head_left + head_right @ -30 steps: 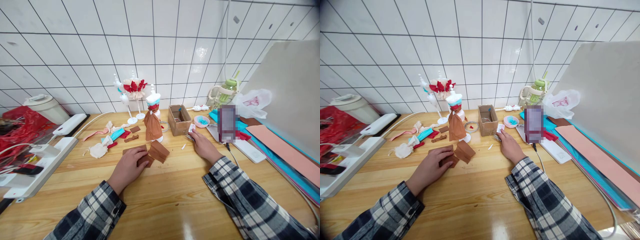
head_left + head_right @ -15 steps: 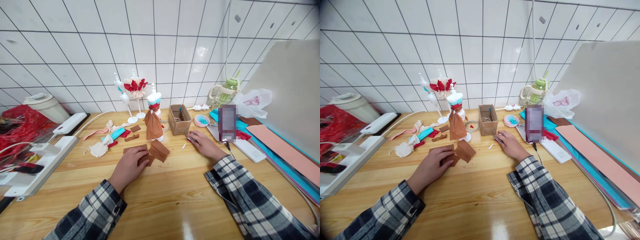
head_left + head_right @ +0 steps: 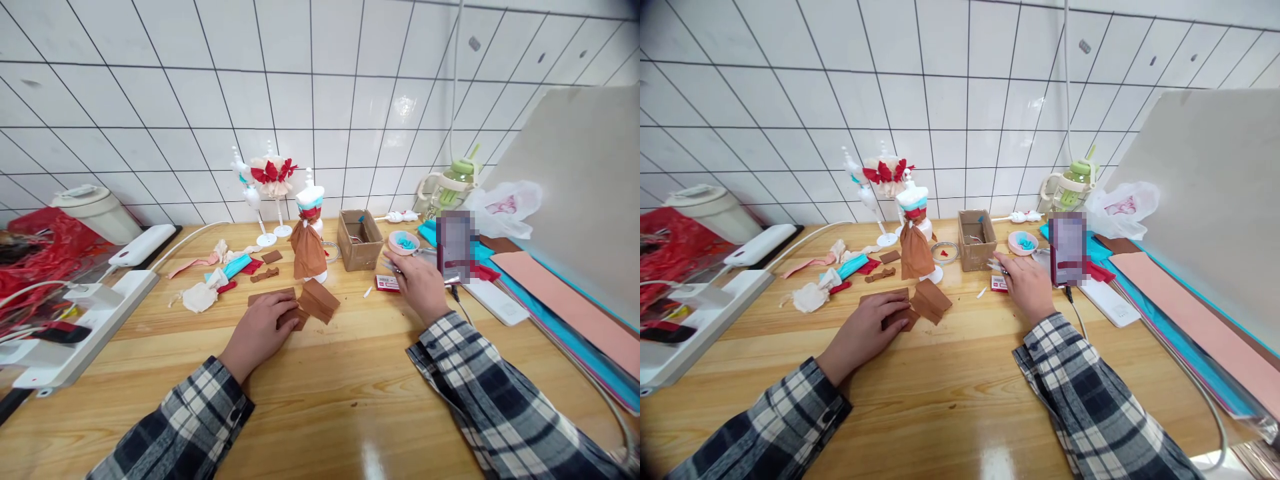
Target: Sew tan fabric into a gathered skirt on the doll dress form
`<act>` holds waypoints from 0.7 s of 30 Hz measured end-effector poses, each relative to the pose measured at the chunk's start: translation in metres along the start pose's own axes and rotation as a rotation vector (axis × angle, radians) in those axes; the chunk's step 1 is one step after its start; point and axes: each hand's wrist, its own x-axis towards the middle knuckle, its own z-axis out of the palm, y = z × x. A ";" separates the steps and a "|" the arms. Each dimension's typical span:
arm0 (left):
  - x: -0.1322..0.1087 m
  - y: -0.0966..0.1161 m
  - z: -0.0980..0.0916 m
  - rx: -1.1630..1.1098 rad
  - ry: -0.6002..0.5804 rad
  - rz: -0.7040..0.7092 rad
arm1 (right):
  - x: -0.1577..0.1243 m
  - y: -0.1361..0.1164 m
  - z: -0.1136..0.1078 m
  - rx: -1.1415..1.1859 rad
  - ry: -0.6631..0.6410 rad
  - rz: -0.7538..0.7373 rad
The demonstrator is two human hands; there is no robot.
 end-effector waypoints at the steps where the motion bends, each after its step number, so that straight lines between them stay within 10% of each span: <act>1: 0.001 0.000 0.000 -0.005 0.004 -0.001 | 0.003 -0.004 -0.001 -0.005 0.042 0.033; 21: 0.004 0.004 0.000 0.015 0.020 0.018 | 0.053 0.011 0.012 -0.130 0.143 0.182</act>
